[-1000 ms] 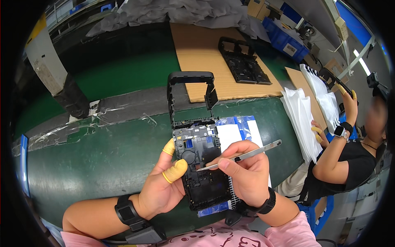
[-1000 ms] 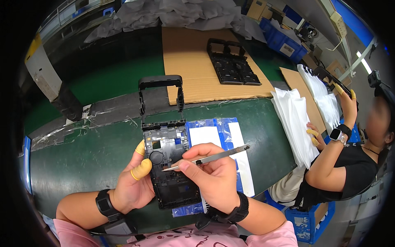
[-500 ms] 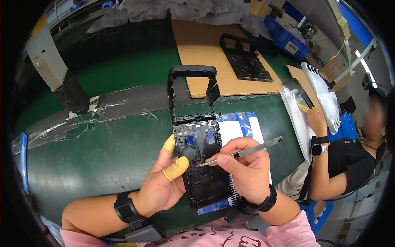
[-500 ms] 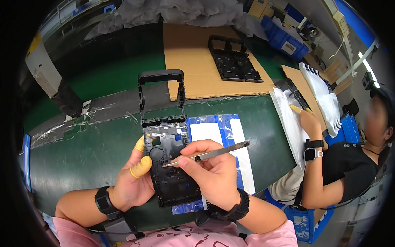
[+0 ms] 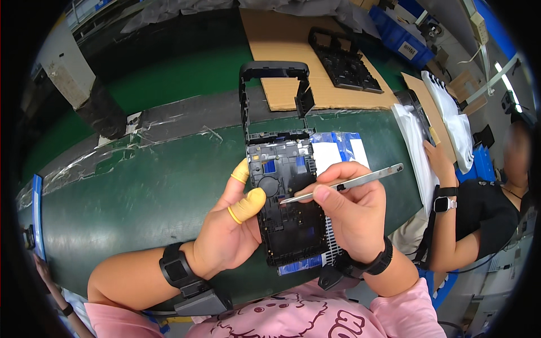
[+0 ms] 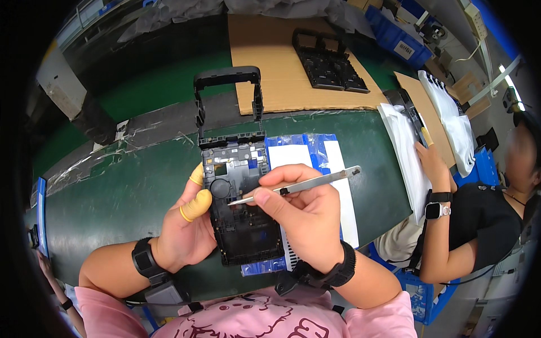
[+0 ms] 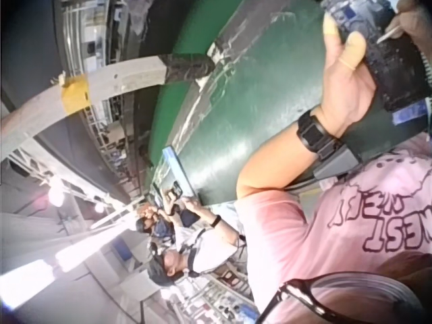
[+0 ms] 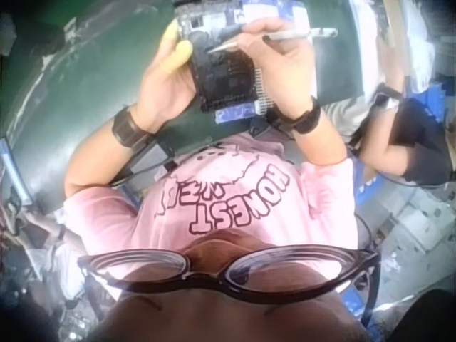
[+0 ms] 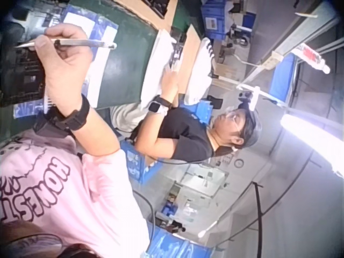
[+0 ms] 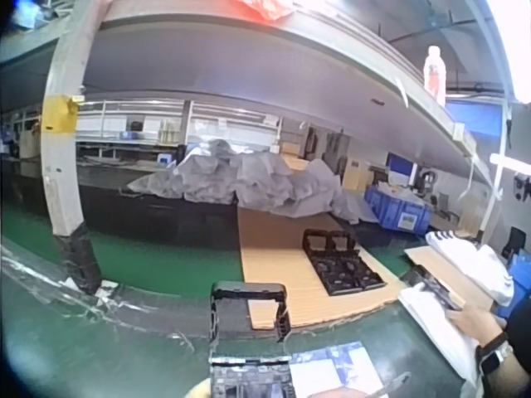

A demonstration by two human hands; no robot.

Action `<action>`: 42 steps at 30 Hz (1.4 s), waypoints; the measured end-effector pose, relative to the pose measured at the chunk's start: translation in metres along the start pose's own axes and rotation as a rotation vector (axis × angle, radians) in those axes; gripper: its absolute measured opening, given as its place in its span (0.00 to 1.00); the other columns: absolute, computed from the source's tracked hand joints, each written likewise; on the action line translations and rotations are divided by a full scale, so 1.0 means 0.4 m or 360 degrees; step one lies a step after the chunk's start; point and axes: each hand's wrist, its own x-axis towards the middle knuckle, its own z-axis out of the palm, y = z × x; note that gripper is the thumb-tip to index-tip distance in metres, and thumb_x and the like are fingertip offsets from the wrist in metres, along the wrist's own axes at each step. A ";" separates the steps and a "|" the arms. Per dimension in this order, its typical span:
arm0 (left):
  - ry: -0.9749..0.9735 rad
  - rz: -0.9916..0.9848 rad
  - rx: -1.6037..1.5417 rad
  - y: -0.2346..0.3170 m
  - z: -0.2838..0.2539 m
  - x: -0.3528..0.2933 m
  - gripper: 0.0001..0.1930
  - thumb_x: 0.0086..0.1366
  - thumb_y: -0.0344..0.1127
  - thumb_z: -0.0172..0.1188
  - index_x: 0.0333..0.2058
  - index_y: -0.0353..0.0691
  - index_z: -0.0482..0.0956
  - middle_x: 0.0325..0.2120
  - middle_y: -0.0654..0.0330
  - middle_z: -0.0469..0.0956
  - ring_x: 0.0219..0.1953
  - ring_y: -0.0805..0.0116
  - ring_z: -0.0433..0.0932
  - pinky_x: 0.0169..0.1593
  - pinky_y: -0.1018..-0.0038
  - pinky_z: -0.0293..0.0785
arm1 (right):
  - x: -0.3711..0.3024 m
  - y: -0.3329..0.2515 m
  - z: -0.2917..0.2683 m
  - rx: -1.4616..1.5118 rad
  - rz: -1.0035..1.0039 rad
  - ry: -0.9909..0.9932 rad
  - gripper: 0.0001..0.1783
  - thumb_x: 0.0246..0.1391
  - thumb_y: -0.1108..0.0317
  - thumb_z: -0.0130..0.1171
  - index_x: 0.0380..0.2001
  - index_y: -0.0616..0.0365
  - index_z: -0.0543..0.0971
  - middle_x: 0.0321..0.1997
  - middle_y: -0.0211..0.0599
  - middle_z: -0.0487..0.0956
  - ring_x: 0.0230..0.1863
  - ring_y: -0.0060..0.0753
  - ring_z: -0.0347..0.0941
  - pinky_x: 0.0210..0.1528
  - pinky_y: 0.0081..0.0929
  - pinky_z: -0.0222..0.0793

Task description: Use tweezers to pick up small black rubber or adhesive components and place them into specific slots on a black plastic chassis on a factory assembly line.

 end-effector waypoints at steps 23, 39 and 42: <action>0.0276 0.0136 0.0347 0.012 0.001 0.032 0.27 0.49 0.18 0.50 0.49 0.40 0.56 0.41 0.56 0.68 0.42 0.66 0.70 0.46 0.70 0.68 | -0.193 -0.040 -0.236 0.0058 -0.0516 0.0696 0.07 0.47 0.75 0.50 0.31 0.63 0.67 0.31 0.49 0.74 0.20 0.17 0.62 0.22 0.10 0.57; 0.0197 0.1047 0.1147 0.370 -0.008 0.106 0.30 0.57 0.34 0.50 0.55 0.36 0.47 0.50 0.48 0.59 0.49 0.56 0.65 0.55 0.68 0.53 | -0.247 -0.187 -0.236 0.0323 -0.0915 -0.0940 0.17 0.51 0.68 0.49 0.37 0.76 0.69 0.06 0.37 0.64 0.05 0.28 0.54 0.08 0.27 0.50; -0.0242 0.1190 0.1274 0.288 0.169 -0.126 0.33 0.58 0.40 0.47 0.56 0.36 0.42 0.50 0.41 0.58 0.47 0.51 0.66 0.50 0.62 0.61 | -0.283 -0.231 -0.248 0.0893 -0.0812 -0.1413 0.16 0.47 0.77 0.52 0.39 0.78 0.67 0.15 0.51 0.70 0.09 0.35 0.59 0.10 0.30 0.54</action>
